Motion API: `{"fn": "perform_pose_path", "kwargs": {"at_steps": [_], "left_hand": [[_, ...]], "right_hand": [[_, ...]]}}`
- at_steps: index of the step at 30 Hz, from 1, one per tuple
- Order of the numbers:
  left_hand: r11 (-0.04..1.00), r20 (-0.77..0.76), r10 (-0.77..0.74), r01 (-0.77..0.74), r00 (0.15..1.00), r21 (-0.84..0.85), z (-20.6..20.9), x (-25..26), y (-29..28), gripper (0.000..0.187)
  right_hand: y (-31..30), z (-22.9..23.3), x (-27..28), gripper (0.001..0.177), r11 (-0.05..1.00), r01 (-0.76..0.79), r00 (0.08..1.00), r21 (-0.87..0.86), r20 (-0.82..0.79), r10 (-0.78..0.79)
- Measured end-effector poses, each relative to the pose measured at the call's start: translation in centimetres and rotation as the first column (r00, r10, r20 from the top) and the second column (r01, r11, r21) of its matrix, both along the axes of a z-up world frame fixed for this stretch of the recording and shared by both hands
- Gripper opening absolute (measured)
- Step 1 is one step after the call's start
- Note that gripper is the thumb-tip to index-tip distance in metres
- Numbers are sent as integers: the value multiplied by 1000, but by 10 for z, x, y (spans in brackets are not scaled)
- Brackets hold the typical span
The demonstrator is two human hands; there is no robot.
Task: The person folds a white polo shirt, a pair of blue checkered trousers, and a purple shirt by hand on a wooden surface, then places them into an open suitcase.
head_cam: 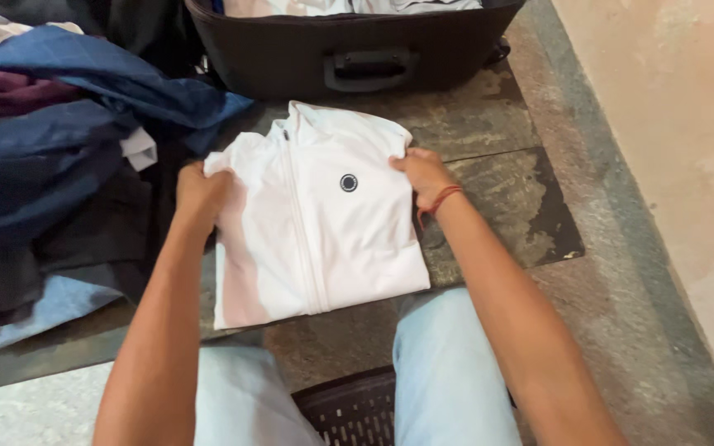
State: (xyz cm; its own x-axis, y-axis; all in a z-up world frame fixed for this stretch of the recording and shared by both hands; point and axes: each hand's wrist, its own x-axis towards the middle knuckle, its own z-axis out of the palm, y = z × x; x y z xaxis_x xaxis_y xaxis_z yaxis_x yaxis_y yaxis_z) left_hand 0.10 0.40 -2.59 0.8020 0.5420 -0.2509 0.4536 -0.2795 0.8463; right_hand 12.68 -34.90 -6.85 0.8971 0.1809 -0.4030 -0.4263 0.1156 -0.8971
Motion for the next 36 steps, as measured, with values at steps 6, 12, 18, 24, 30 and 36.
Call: {"fn": "perform_pose_path", "kwargs": {"at_steps": [6,12,18,24,30,36], "left_hand": [[741,150,-12,-92,989,665,20,-21,-23,43],[558,352,-177,-201,919,805,5,-45,-26,20],[445,312,-157,-215,937,869,-9,-49,-30,15],[430,328,-168,-230,929,873,-8,-49,-32,15],[492,302,-139,-199,943,848,0,-50,-35,21],[492,244,-148,-143,958,859,5,-49,-35,29]], "right_hand": [[7,-2,-11,25,847,240,849,-475,526,55],[14,4,-27,22,716,499,590,-488,796,132],[22,21,-47,28,814,459,661,-357,749,-45],[26,23,-63,32,656,596,400,-463,879,257],[30,24,-60,25,505,577,508,-641,767,393],[25,20,-55,47,459,536,541,-708,706,457]]}}
